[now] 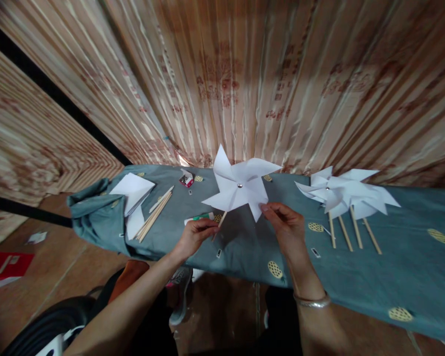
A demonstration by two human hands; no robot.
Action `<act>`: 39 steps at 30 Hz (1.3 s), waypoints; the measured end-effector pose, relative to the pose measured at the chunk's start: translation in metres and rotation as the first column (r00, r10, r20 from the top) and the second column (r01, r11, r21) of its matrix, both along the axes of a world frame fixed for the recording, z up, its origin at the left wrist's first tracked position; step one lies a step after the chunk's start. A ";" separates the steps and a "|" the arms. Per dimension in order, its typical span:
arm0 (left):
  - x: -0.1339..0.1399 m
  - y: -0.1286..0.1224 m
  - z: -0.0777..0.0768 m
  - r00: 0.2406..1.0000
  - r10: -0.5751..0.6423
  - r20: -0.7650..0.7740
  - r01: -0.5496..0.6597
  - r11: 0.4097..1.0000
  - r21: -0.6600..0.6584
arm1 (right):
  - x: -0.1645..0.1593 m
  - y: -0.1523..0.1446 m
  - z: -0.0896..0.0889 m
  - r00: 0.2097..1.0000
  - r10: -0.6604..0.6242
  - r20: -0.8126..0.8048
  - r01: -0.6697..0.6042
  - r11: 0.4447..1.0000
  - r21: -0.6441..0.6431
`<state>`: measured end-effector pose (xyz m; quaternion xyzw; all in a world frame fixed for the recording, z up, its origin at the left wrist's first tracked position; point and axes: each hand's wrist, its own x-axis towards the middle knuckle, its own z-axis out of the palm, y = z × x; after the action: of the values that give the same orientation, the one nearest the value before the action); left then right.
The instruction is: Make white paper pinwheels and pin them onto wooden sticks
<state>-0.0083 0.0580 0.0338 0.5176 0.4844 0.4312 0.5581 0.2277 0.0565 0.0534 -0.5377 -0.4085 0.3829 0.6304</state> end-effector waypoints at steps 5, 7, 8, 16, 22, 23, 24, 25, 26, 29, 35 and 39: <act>0.003 -0.001 0.000 0.999 0.031 0.025 -0.031 1.000 0.002 | -0.014 -0.001 0.000 0.994 0.061 -0.088 -0.064 0.998 -0.027; 0.004 -0.001 -0.001 0.999 0.037 0.028 -0.037 0.999 0.001 | -0.019 -0.001 0.000 0.988 0.104 -0.110 -0.110 0.993 -0.046; 0.005 -0.001 -0.002 0.999 0.038 0.030 -0.038 0.999 0.004 | -0.022 -0.002 -0.001 0.985 0.124 -0.124 -0.131 0.990 -0.055; 0.013 -0.001 -0.006 0.998 0.007 0.056 -0.006 1.000 -0.015 | -0.035 -0.006 -0.007 0.956 0.221 -0.192 -0.245 0.964 -0.107; 0.017 -0.003 -0.009 0.996 -0.010 0.091 0.015 0.998 -0.055 | -0.041 -0.008 -0.008 0.945 0.247 -0.214 -0.272 0.957 -0.097; 0.017 -0.003 -0.008 0.995 -0.020 0.098 0.026 0.998 -0.058 | -0.043 -0.009 -0.007 0.945 0.258 -0.201 -0.282 0.955 -0.097; 0.018 -0.003 -0.008 0.994 -0.025 0.105 0.032 0.998 -0.059 | -0.045 -0.010 -0.006 0.943 0.279 -0.181 -0.299 0.949 -0.097; 0.019 -0.003 -0.008 0.994 -0.028 0.110 0.034 0.998 -0.059 | -0.047 -0.011 -0.005 0.939 0.308 -0.153 -0.324 0.941 -0.097; 0.019 -0.003 -0.008 0.994 -0.029 0.108 0.035 0.998 -0.058 | -0.048 -0.012 -0.003 0.933 0.338 -0.121 -0.350 0.932 -0.096; 0.019 -0.001 -0.008 0.996 -0.031 0.084 0.036 0.997 -0.063 | -0.043 -0.013 0.001 0.925 0.378 -0.039 -0.380 0.921 -0.085; 0.018 0.003 -0.012 0.996 0.004 0.095 0.006 0.994 -0.111 | -0.004 -0.003 0.001 0.980 0.099 -0.174 -0.100 0.995 0.003; 0.019 0.002 -0.010 0.992 -0.018 0.122 0.035 0.990 -0.133 | 0.010 0.005 -0.003 0.968 -0.054 -0.246 0.060 0.998 0.019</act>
<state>0.0107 0.0602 0.0233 0.4582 0.4711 0.4203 0.6257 0.2374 0.0611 0.0505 -0.4893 -0.3168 0.4228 0.6939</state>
